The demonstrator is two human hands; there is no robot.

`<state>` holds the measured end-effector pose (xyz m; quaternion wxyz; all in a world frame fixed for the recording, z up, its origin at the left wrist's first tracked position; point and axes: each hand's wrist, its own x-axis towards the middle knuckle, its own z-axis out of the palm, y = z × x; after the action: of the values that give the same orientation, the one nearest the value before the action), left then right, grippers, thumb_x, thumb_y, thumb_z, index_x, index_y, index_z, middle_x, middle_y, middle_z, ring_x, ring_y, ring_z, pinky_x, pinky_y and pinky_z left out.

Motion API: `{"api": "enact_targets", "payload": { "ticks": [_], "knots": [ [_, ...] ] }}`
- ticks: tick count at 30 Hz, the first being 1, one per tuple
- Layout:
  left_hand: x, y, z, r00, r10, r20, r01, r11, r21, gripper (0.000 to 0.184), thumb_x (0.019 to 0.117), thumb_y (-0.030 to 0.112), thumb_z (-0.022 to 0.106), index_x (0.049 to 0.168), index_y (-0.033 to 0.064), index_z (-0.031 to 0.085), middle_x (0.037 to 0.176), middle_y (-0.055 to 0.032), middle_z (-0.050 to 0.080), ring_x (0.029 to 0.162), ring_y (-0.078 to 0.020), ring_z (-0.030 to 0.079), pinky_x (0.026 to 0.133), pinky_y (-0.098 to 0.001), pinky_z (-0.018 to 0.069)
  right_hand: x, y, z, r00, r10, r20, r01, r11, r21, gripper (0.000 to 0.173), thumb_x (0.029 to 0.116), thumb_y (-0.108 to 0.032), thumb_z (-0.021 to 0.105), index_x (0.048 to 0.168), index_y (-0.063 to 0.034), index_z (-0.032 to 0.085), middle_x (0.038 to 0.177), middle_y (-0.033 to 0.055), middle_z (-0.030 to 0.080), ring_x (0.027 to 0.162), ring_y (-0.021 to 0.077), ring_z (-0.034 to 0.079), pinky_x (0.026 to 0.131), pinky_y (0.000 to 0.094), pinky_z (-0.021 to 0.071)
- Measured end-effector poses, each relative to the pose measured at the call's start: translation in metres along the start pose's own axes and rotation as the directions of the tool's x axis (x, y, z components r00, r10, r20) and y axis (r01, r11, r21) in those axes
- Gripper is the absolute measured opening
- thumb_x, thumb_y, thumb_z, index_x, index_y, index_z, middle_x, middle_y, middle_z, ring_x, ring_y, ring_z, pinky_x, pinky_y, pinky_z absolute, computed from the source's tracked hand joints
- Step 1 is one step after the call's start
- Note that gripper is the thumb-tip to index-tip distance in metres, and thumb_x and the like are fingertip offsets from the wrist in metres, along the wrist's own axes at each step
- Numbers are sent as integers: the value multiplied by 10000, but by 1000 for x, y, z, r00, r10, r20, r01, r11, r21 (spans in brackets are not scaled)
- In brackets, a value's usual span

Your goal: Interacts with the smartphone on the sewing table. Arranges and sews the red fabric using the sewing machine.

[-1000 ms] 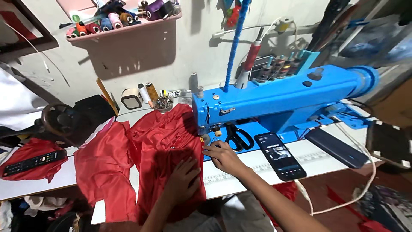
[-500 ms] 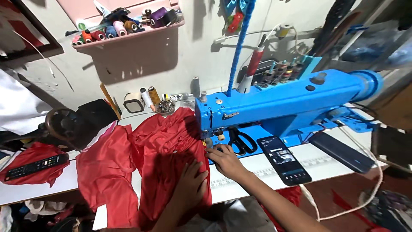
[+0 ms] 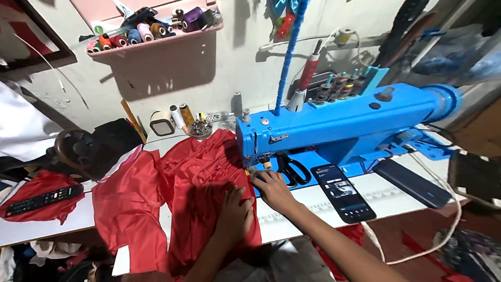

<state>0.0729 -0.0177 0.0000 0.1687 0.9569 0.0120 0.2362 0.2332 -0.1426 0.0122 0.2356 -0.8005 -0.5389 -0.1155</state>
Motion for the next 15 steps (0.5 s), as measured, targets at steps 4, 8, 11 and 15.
{"api": "enact_targets", "payload": {
  "ticks": [4, 8, 11, 15],
  "knots": [
    [5, 2, 2, 999, -39, -16, 39, 999, 15, 313, 970, 209, 536, 1164, 115, 763, 1366, -202, 636, 1344, -450, 534, 1090, -660, 401, 6, -1, -1, 998, 44, 45, -43, 999, -19, 344, 961, -34, 568, 1224, -187, 729, 1220, 167, 680, 1124, 418, 634, 890, 589, 501],
    [11, 0, 6, 997, -53, -48, 55, 998, 33, 311, 965, 214, 546, 1169, 112, 758, 1360, -207, 638, 1336, -456, 541, 1078, -676, 400, 5, 1, 1, 999, 30, 15, -30, 999, 19, 358, 942, -16, 581, 1210, -190, 743, 1190, 166, 691, 1102, 420, 641, 881, 586, 506],
    [17, -2, 8, 997, -60, -41, 61, 998, 32, 307, 966, 202, 547, 1172, 112, 756, 1367, -205, 633, 1341, -459, 534, 1076, -684, 397, 2, 3, 1, 1000, 5, -13, -4, 997, 74, 323, 924, -2, 592, 1132, -173, 771, 1172, 158, 699, 1088, 410, 648, 874, 574, 517],
    [23, -3, 10, 996, -76, -40, 78, 996, 42, 312, 971, 200, 537, 1173, 109, 757, 1368, -206, 633, 1341, -471, 529, 1072, -701, 386, 2, 4, 2, 999, 17, -43, -13, 996, 93, 324, 922, 9, 584, 1110, -167, 781, 1170, 165, 699, 1074, 408, 651, 862, 561, 521]
  ]
}}
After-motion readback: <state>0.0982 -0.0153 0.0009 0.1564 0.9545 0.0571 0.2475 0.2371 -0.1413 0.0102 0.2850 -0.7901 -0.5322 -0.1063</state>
